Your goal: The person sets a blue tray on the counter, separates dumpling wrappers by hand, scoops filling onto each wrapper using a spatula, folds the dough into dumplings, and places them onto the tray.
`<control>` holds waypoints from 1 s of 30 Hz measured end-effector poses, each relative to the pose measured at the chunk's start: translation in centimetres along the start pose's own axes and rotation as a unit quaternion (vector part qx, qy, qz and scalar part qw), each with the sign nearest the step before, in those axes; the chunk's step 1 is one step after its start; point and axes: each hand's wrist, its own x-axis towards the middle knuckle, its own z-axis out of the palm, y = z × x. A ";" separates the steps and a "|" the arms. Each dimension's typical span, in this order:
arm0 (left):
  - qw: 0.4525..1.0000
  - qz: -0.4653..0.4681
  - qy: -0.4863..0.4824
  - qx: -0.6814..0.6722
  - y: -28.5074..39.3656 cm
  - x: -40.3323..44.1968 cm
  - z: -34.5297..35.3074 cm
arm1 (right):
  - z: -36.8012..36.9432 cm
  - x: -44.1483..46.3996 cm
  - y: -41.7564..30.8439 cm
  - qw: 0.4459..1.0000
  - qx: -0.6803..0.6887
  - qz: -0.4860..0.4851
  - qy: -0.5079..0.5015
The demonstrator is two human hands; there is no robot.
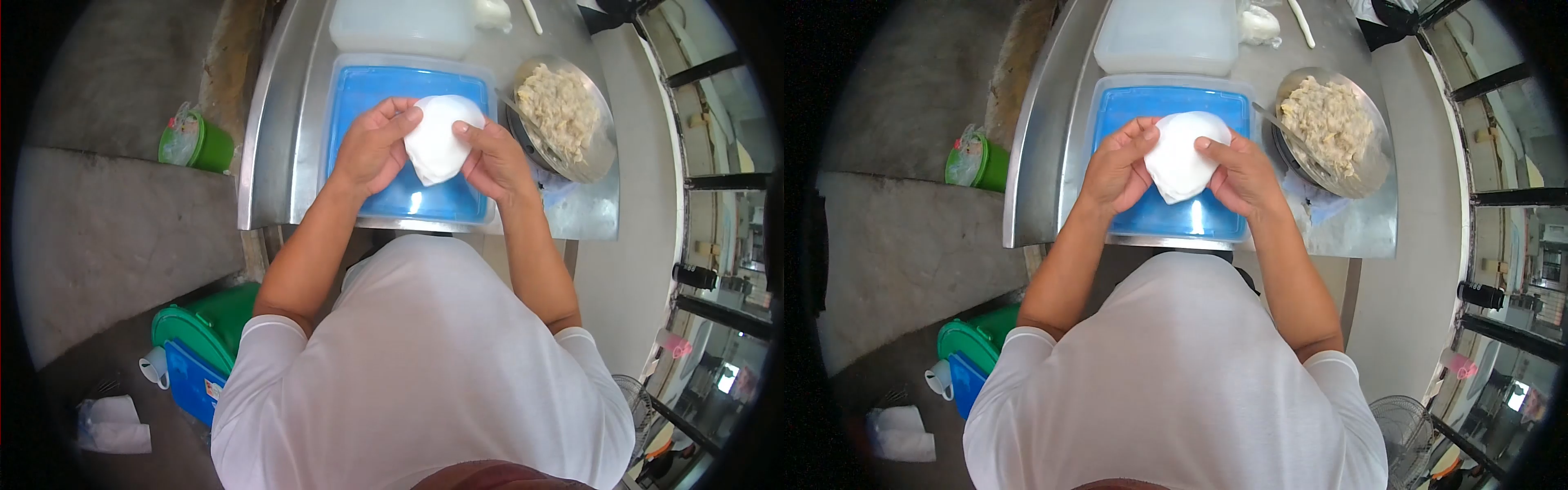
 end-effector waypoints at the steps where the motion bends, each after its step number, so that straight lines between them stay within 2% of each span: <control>1: 0.998 -0.005 0.017 -0.057 0.0 -0.1 0.2 | 0.0 0.2 0.0 1.000 0.000 -0.002 -0.001; 3: 0.999 -0.006 0.012 -0.034 -0.8 -1.0 0.2 | -0.6 0.4 0.2 0.998 0.034 -0.049 0.014; 10: 0.996 0.056 0.026 0.058 -1.4 -0.6 0.1 | -1.6 0.5 0.6 0.997 0.056 -0.031 0.038; 13: 0.991 0.055 0.043 0.113 -1.5 -0.4 -0.3 | -1.6 0.2 1.2 0.996 -0.022 -0.042 0.074; 14: 0.991 0.054 0.042 0.113 -1.6 -0.3 -0.5 | -1.3 0.0 1.6 0.949 -0.254 -0.115 0.147; 15: 0.987 0.059 0.053 0.139 -1.7 -0.1 -0.7 | -1.2 -0.1 1.8 0.839 -0.470 -0.178 0.210; 16: 0.982 0.063 0.063 0.165 -2.0 0.0 -1.0 | -1.3 -0.1 2.0 0.839 -0.470 -0.177 0.211; 19: 0.980 0.044 0.046 0.191 -2.8 0.3 -1.5 | -1.2 -0.2 1.9 0.878 -0.429 -0.184 0.110; 23: 0.962 0.039 0.036 0.266 -2.7 0.5 -1.4 | -1.3 0.5 2.0 0.891 -0.426 -0.127 0.089; 25: 0.959 0.052 0.028 0.277 -3.0 0.4 -1.6 | -1.6 0.3 2.0 0.931 -0.343 -0.090 0.082; 28: 0.959 0.053 0.031 0.276 -3.0 0.3 -1.7 | -1.9 0.2 1.9 0.960 -0.263 -0.058 0.076; 30: 0.954 0.047 0.032 0.294 -3.2 0.3 -1.6 | -2.2 0.3 2.3 0.950 -0.296 -0.073 0.071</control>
